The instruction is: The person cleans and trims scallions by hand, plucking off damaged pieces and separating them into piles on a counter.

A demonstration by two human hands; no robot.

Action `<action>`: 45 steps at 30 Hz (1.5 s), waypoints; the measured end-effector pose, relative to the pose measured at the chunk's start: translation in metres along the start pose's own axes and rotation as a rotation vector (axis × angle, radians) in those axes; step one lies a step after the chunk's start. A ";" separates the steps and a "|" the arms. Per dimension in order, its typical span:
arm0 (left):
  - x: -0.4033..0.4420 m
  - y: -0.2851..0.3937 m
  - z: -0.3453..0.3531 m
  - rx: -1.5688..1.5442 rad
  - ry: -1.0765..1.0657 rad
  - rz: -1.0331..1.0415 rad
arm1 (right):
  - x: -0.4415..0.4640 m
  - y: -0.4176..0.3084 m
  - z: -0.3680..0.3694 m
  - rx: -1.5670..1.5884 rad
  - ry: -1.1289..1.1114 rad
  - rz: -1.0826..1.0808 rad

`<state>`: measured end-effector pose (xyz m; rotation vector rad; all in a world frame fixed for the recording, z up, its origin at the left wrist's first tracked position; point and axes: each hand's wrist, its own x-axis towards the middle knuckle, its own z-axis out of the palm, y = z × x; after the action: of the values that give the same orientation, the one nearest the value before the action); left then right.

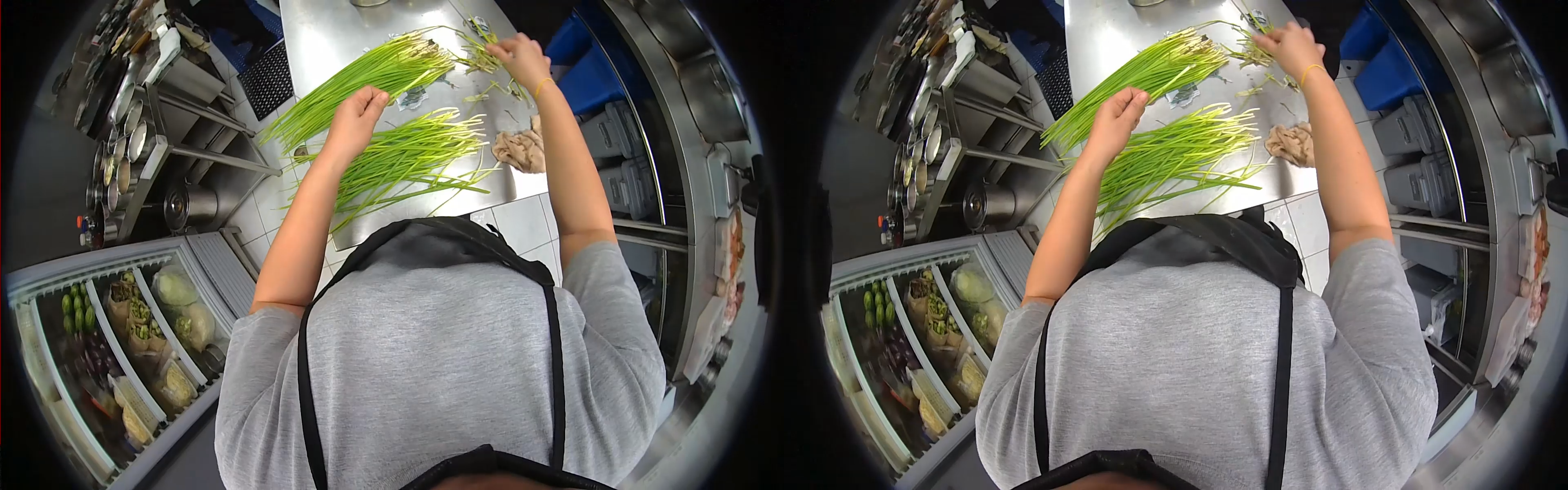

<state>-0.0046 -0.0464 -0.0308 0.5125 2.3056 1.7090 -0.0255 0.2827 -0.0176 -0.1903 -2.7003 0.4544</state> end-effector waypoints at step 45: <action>0.089 -0.025 0.033 1.049 0.153 0.301 | 0.034 0.027 0.046 0.343 -0.366 0.020</action>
<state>-0.0769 0.0126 -0.0621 0.9448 3.2383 0.4590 -0.0734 0.3013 -0.0539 -0.0386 -2.9106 1.0356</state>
